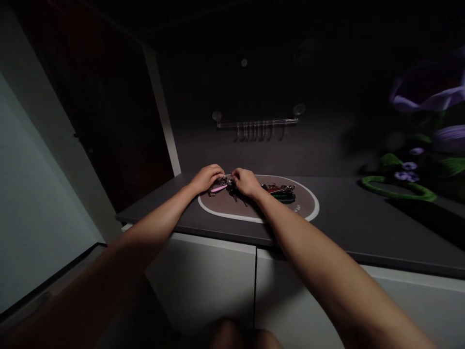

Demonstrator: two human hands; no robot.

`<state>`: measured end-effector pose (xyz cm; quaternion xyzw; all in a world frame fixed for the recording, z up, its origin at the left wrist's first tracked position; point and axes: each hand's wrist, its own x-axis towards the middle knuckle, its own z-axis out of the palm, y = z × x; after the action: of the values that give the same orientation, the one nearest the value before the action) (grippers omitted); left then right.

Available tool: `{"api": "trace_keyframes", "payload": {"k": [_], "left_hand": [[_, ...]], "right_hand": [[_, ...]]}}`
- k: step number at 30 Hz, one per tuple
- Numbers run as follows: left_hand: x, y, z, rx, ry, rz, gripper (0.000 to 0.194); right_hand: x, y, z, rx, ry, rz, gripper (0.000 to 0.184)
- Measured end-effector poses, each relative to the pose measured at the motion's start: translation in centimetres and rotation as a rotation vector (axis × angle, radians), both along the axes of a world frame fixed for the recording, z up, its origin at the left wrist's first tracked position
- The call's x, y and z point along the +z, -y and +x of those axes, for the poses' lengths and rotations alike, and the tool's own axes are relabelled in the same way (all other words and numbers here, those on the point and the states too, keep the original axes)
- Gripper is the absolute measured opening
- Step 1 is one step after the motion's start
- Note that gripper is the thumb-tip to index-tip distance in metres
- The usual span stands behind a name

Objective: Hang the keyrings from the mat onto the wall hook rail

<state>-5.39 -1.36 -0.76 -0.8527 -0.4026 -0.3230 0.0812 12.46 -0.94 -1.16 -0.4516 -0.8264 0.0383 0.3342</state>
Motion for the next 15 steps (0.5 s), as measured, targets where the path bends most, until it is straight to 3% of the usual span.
{"api": "trace_keyframes", "payload": {"k": [9, 15], "left_hand": [[0.1, 0.3, 0.8, 0.012, 0.175, 0.024, 0.021], [0.2, 0.4, 1.2, 0.01, 0.412, -0.024, 0.019]], "right_hand": [[-0.1, -0.2, 0.0, 0.022, -0.005, 0.03, 0.021], [0.3, 0.4, -0.1, 0.014, -0.045, 0.042, 0.023]]}}
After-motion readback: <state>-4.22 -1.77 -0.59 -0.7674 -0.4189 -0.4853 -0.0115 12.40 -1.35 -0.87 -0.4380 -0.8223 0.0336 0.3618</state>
